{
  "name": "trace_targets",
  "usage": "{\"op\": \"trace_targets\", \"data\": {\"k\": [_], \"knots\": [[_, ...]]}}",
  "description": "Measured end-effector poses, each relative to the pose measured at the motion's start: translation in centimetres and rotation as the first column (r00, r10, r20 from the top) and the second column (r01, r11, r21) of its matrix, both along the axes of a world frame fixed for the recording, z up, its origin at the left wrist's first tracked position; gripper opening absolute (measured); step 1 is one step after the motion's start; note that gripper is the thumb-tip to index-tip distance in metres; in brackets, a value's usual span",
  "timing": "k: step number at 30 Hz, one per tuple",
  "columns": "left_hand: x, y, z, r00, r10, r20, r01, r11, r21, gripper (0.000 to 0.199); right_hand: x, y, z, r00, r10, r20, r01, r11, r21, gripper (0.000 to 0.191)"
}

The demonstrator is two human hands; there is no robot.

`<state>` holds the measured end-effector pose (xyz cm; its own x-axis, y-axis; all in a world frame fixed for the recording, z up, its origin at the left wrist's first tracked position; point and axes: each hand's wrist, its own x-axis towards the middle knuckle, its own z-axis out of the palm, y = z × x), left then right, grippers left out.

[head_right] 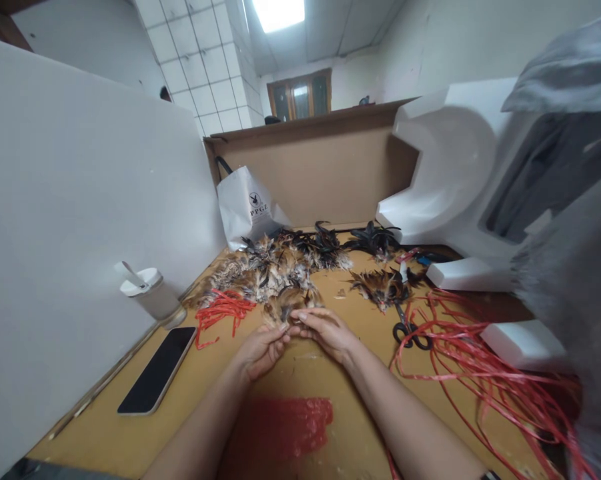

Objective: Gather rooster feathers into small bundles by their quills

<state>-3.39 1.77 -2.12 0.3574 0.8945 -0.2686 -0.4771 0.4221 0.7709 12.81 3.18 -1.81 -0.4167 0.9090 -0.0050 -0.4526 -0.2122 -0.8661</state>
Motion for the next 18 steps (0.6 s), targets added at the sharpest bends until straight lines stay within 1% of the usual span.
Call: {"op": "trace_targets", "data": {"k": [5, 7, 11, 14, 16, 18], "knots": [[-0.07, -0.26, 0.20, 0.992, -0.097, 0.086, 0.097, 0.995, 0.001, 0.021, -0.38, -0.41, 0.13, 0.997, 0.061, -0.037, -0.061, 0.998, -0.016, 0.021], [-0.07, -0.25, 0.03, 0.990, -0.103, 0.096, 0.103, 0.995, 0.000, 0.020, -0.56, -0.53, -0.03, 0.996, 0.073, -0.046, -0.074, 0.997, -0.014, 0.021], [0.08, -0.19, -0.31, 0.991, -0.081, 0.108, 0.078, 0.997, 0.026, 0.013, -0.75, -0.67, -0.27, 0.992, 0.098, -0.073, -0.100, 0.995, -0.025, 0.022], [0.24, -0.11, -0.24, 0.996, -0.012, 0.090, 0.004, 0.996, 0.089, 0.014, -0.76, -0.63, -0.19, 0.990, 0.085, -0.117, -0.091, 0.995, -0.051, 0.027], [0.29, 0.00, -0.07, 0.995, 0.084, 0.045, -0.090, 0.984, 0.156, 0.015, -0.74, -0.47, -0.16, 0.991, 0.036, -0.131, -0.050, 0.992, -0.111, 0.030], [0.28, 0.13, 0.09, 0.983, 0.185, -0.018, -0.176, 0.959, 0.221, 0.017, -0.72, -0.26, -0.22, 0.996, -0.010, -0.092, -0.008, 0.982, -0.191, 0.027]]}}
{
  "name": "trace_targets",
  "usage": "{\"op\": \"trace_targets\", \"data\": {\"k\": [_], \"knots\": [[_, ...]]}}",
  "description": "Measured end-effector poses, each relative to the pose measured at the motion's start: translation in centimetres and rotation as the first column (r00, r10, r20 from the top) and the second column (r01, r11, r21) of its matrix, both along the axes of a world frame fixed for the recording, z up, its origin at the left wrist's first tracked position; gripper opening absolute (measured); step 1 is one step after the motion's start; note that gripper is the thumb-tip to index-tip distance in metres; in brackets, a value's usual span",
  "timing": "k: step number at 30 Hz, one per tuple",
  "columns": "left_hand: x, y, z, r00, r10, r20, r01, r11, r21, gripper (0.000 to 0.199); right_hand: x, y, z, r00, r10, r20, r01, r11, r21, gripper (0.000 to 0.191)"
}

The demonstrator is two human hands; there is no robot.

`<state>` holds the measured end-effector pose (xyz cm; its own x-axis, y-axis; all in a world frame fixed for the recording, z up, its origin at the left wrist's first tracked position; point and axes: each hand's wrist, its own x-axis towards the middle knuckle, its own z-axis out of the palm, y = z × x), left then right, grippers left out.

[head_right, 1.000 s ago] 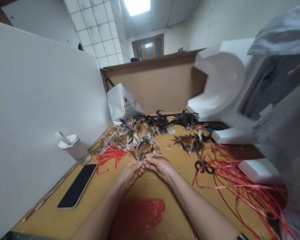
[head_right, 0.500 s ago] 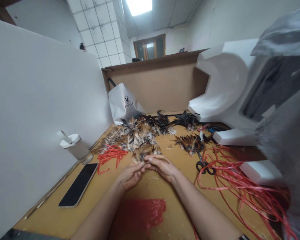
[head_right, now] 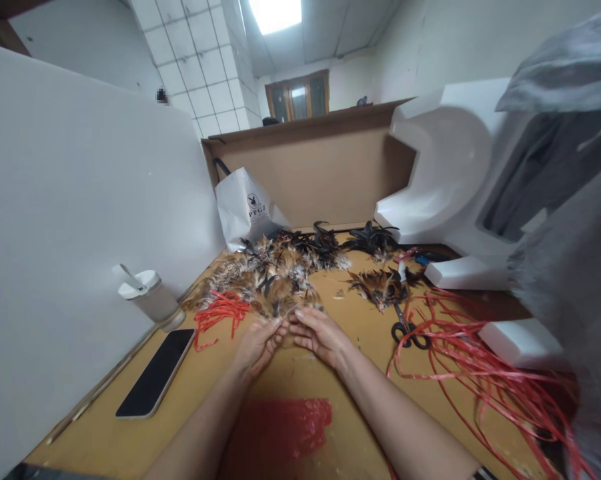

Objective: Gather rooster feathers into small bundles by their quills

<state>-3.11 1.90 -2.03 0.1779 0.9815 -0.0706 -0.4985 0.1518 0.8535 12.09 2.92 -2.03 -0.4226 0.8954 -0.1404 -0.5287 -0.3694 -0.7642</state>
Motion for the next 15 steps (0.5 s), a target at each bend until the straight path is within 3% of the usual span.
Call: {"op": "trace_targets", "data": {"k": [3, 8, 15], "knots": [[0.03, 0.08, 0.00, 0.990, 0.073, -0.119, -0.068, 0.997, 0.044, 0.020, -0.13, 0.21, -0.21, 0.995, -0.021, 0.095, 0.025, 0.999, -0.048, 0.021], [0.47, -0.31, -0.30, 0.971, 0.000, -0.241, 0.025, 0.994, 0.102, 0.023, -0.59, 0.12, -0.28, 0.986, -0.068, 0.150, 0.062, 0.997, 0.043, 0.023], [0.41, -0.25, -0.28, 0.991, -0.032, -0.132, 0.026, 0.998, -0.051, 0.022, -0.44, 0.14, 0.20, 0.943, -0.235, 0.237, 0.179, 0.956, 0.234, 0.026]]}}
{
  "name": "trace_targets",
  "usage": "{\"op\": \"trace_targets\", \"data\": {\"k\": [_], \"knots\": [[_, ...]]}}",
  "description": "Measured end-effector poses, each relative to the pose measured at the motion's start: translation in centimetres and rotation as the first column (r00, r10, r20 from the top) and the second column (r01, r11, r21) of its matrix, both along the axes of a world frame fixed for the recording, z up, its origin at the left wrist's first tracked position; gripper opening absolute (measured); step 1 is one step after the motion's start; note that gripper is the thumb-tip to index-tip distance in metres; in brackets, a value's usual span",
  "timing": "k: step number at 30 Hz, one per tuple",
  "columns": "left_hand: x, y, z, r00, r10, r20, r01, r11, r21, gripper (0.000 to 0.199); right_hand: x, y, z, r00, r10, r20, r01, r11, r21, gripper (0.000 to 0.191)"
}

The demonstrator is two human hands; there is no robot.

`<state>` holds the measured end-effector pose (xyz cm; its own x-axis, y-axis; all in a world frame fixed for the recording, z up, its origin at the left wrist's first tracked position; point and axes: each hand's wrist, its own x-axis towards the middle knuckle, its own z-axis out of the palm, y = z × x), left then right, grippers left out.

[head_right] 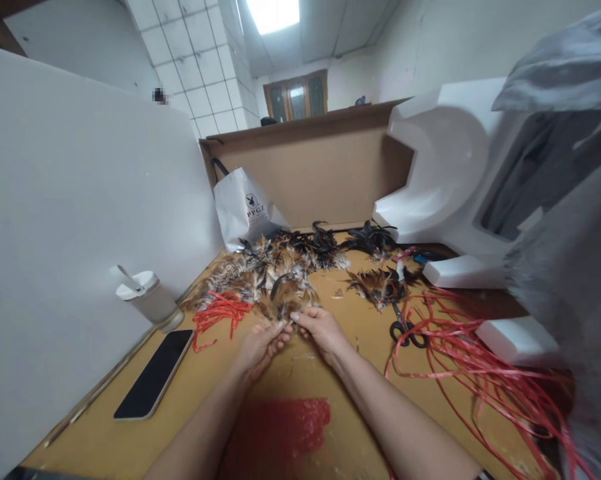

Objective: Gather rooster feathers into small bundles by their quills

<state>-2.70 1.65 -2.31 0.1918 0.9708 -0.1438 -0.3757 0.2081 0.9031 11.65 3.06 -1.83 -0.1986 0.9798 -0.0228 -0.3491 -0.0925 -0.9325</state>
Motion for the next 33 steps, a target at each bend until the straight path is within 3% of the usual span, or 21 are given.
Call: {"op": "trace_targets", "data": {"k": [6, 16, 26, 30, 33], "knots": [[-0.1, -0.1, -0.2, 0.996, -0.080, 0.040, 0.082, 0.995, -0.065, 0.021, -0.2, -0.2, 0.0, 0.986, -0.043, 0.163, 0.028, 0.996, 0.090, 0.032], [0.1, -0.3, -0.4, 0.993, -0.112, -0.042, 0.111, 0.993, -0.032, 0.024, -0.6, -0.2, -0.6, 0.967, -0.092, 0.236, 0.060, 0.988, 0.141, 0.030], [-0.4, 0.0, -0.7, 0.973, -0.101, -0.209, 0.118, 0.991, 0.069, 0.028, 0.0, -0.3, -0.2, 0.974, 0.034, 0.222, -0.078, 0.978, 0.193, 0.024], [-0.7, 0.1, -0.6, 0.947, -0.159, -0.281, 0.195, 0.975, 0.107, 0.028, 0.3, -0.5, 0.5, 0.964, 0.137, 0.229, -0.198, 0.942, 0.272, 0.021], [-0.7, 0.2, -0.3, 0.921, -0.170, -0.352, 0.227, 0.965, 0.130, 0.028, 0.4, -0.6, 0.7, 0.941, 0.132, 0.311, -0.235, 0.917, 0.322, 0.022]]}}
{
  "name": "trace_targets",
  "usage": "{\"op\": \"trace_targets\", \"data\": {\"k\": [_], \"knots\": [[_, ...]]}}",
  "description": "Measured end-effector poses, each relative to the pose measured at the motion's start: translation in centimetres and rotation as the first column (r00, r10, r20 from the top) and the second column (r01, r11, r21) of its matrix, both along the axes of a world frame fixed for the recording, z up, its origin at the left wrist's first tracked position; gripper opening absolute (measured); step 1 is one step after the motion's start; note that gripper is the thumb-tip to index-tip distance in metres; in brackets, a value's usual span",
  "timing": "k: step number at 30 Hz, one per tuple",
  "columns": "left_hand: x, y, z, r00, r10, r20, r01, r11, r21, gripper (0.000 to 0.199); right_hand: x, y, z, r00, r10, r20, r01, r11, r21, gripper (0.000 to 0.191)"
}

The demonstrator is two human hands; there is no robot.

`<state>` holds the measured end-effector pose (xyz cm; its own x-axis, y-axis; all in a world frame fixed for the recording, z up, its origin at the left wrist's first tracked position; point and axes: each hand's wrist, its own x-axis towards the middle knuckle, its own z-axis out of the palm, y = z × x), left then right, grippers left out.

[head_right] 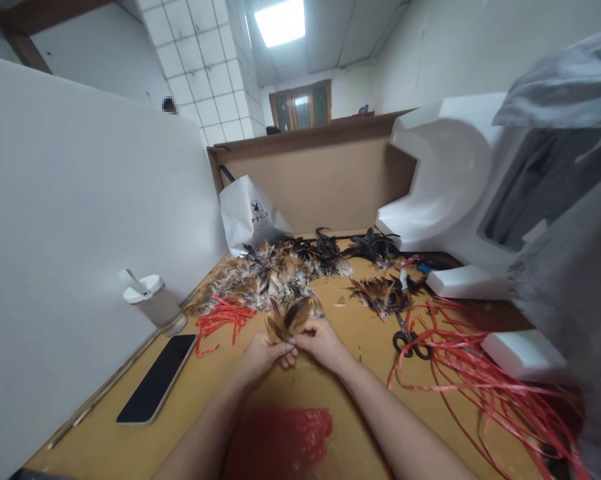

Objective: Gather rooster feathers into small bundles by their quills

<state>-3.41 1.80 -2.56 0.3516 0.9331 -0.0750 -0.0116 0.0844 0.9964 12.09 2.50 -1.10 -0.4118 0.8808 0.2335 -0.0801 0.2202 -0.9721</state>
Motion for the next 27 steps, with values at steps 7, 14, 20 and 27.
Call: {"op": "trace_targets", "data": {"k": [7, 14, 20, 27], "knots": [[0.4, -0.1, -0.3, 0.985, 0.135, -0.109, -0.123, 0.986, 0.112, 0.019, -0.4, 0.0, -1.1, 0.963, -0.188, 0.194, 0.149, 0.969, 0.198, 0.016], [0.4, 0.0, -0.8, 0.981, 0.095, -0.170, -0.076, 0.990, 0.116, 0.023, -0.7, -0.6, -0.8, 0.953, -0.245, 0.180, 0.185, 0.937, 0.296, 0.019], [0.5, 0.2, -1.7, 0.971, 0.067, -0.229, -0.044, 0.993, 0.105, 0.023, -1.2, -0.6, -1.5, 0.967, -0.238, 0.091, 0.224, 0.964, 0.145, 0.019], [1.4, -0.4, -1.6, 0.990, 0.096, -0.100, -0.085, 0.990, 0.109, 0.016, -1.0, -1.1, 0.4, 1.000, -0.004, 0.008, 0.005, 0.978, -0.207, 0.026]]}}
